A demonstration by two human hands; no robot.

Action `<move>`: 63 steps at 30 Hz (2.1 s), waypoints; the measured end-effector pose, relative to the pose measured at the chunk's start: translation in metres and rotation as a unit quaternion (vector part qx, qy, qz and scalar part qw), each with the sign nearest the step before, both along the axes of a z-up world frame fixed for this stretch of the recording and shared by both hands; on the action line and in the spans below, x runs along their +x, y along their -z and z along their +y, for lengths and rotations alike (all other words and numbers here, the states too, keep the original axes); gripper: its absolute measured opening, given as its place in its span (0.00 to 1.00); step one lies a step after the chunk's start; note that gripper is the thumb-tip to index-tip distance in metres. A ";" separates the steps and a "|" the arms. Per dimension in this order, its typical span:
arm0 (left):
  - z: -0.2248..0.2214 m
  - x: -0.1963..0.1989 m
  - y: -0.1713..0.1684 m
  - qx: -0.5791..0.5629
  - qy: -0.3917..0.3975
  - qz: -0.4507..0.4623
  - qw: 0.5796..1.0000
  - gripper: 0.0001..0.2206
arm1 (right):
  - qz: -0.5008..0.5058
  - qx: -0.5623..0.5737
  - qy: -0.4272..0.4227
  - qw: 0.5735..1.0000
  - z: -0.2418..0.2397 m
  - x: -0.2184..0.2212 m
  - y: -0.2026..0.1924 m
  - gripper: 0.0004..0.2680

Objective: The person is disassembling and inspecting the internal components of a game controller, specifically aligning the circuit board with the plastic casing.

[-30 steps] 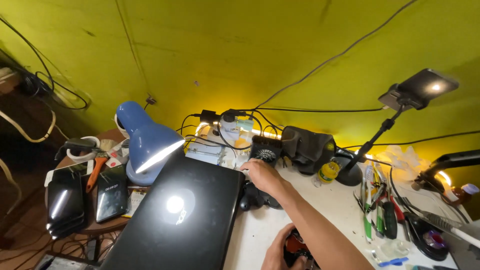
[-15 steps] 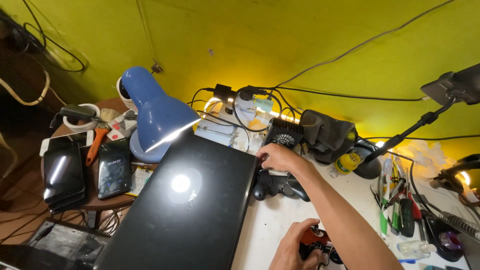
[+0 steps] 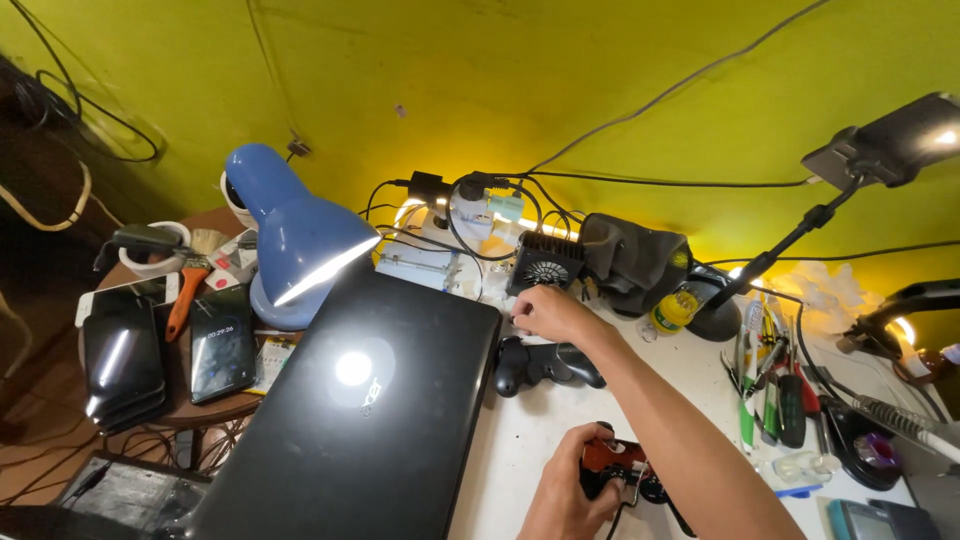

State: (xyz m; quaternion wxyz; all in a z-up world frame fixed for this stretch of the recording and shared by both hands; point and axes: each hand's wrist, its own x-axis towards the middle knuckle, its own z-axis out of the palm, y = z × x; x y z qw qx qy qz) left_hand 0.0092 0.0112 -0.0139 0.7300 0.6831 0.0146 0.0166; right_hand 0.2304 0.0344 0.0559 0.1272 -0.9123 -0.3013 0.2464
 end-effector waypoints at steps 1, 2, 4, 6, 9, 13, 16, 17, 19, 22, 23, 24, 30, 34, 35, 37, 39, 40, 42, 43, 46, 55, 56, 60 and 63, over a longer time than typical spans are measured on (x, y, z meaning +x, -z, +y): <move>0.001 -0.001 0.001 0.001 0.002 0.000 1.000 0.21 | 0.000 0.001 0.002 1.000 -0.010 -0.002 -0.004 0.07; 0.000 -0.001 0.001 0.016 -0.002 0.004 1.000 0.21 | 0.029 0.058 0.042 0.997 -0.022 -0.005 -0.008 0.06; -0.001 -0.004 0.001 0.031 -0.002 0.006 0.999 0.21 | 0.054 0.115 0.086 0.988 -0.052 -0.021 -0.023 0.07; -0.003 -0.005 -0.001 0.010 -0.028 -0.002 1.000 0.21 | 0.042 0.236 0.146 0.960 -0.086 -0.048 -0.046 0.10; -0.003 -0.005 -0.005 0.027 -0.029 -0.001 0.999 0.23 | 0.077 0.414 0.172 0.890 -0.151 -0.079 -0.043 0.11; -0.007 -0.002 -0.014 0.040 -0.029 0.045 0.998 0.24 | 0.040 0.468 0.165 0.867 -0.218 -0.129 -0.044 0.12; -0.010 -0.006 -0.011 0.083 -0.035 0.082 0.993 0.24 | 0.061 0.537 0.266 0.798 -0.251 -0.163 -0.030 0.14; -0.012 -0.006 -0.009 0.093 -0.046 0.075 0.992 0.25 | 0.089 0.573 0.274 0.767 -0.261 -0.172 -0.026 0.13; -0.013 -0.007 -0.006 0.108 -0.047 0.072 0.990 0.26 | 0.113 0.610 0.292 0.728 -0.276 -0.186 -0.015 0.12; -0.018 -0.010 -0.010 0.139 -0.056 0.055 0.987 0.28 | 0.143 0.651 0.316 0.675 -0.289 -0.199 -0.002 0.12; -0.020 -0.013 -0.018 0.123 -0.059 0.083 0.987 0.26 | 0.162 0.665 0.335 0.648 -0.292 -0.204 0.000 0.12; -0.021 -0.014 -0.026 0.106 -0.065 0.109 0.986 0.25 | 0.182 0.678 0.350 0.620 -0.293 -0.205 0.002 0.12; -0.019 -0.014 -0.003 0.159 -0.073 0.031 0.984 0.26 | 0.194 0.683 0.359 0.606 -0.297 -0.219 -0.008 0.15; -0.018 -0.012 0.002 0.169 -0.068 0.035 0.983 0.24 | 0.187 0.682 0.366 0.604 -0.294 -0.223 -0.014 0.14; -0.018 -0.013 0.001 0.166 -0.068 0.034 0.983 0.24 | 0.186 0.679 0.372 0.604 -0.293 -0.223 -0.015 0.15; -0.018 -0.015 -0.002 0.162 -0.071 0.034 0.984 0.23 | 0.187 0.674 0.377 0.607 -0.291 -0.224 -0.015 0.15; -0.020 -0.015 -0.010 0.143 -0.067 0.049 0.986 0.22 | 0.182 0.669 0.373 0.617 -0.289 -0.223 -0.016 0.14; -0.019 -0.014 -0.010 0.141 -0.067 0.048 0.987 0.22 | 0.181 0.668 0.373 0.618 -0.286 -0.222 -0.019 0.14; -0.018 -0.014 -0.010 0.139 -0.067 0.058 0.986 0.22 | 0.174 0.653 0.367 0.639 -0.280 -0.222 -0.025 0.14; -0.019 -0.015 -0.014 0.137 -0.068 0.058 0.987 0.22 | 0.174 0.652 0.366 0.641 -0.277 -0.220 -0.025 0.14; -0.020 -0.019 -0.026 0.113 -0.064 0.077 0.989 0.23 | 0.163 0.639 0.349 0.666 -0.269 -0.211 -0.017 0.10; -0.020 -0.020 -0.037 0.059 -0.056 0.125 0.989 0.22 | 0.007 0.480 0.381 0.790 -0.250 -0.172 0.005 0.11; -0.019 -0.018 -0.032 0.059 -0.053 0.117 0.990 0.22 | 0.011 0.451 0.391 0.802 -0.249 -0.172 0.002 0.12; -0.017 -0.019 -0.032 0.070 -0.046 0.116 0.990 0.22 | 0.030 0.435 0.385 0.814 -0.245 -0.173 -0.007 0.12; -0.016 -0.020 -0.035 0.062 -0.042 0.122 0.990 0.23 | -0.001 0.416 0.365 0.833 -0.246 -0.162 0.004 0.08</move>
